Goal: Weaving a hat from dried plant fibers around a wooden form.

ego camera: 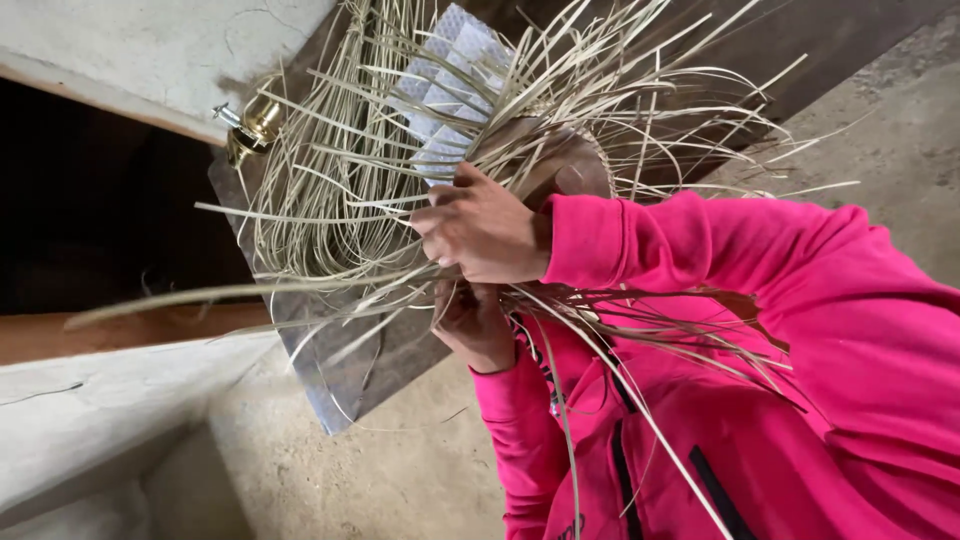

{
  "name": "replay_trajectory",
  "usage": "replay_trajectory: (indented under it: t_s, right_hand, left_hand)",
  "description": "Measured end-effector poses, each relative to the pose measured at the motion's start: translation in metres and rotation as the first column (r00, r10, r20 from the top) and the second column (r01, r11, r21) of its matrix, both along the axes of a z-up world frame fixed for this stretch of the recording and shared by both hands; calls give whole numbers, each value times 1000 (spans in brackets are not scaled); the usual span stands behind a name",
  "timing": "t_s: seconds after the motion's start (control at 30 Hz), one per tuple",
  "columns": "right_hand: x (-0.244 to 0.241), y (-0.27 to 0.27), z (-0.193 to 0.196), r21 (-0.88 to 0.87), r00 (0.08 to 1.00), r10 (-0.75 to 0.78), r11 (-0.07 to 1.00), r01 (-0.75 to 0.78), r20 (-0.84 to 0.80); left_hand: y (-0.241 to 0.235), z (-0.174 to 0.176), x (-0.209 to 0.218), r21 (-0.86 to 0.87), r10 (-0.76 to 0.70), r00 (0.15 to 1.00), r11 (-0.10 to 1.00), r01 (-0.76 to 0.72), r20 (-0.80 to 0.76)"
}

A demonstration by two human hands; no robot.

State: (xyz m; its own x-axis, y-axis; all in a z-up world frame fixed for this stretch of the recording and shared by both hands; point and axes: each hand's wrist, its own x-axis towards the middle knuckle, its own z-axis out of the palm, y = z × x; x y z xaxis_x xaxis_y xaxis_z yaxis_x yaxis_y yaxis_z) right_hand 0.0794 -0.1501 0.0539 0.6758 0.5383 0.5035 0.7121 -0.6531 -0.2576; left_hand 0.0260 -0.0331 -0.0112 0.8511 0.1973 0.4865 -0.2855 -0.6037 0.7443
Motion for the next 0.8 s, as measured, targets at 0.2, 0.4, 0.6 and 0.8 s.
replay_trajectory:
  t_s: [0.2,0.4,0.6,0.8]
  right_hand:
    - [-33,-18,-16,139,992,18,990,-35,121]
    - [-51,-30,-37,41,998,-11,999,14,-61]
    - [-53,-43,-63,75,985,10,997,3,-173]
    - [-58,-49,-36,-54,978,-15,999,4,-206]
  left_hand:
    - [3,11,1,-286,-149,980,952,107,-132]
    - [-2,11,-2,-622,-178,965,782,20,-193]
    - [7,-19,8,-597,-183,971,801,57,-152]
    - [12,-28,5,-675,-258,952,733,81,-166]
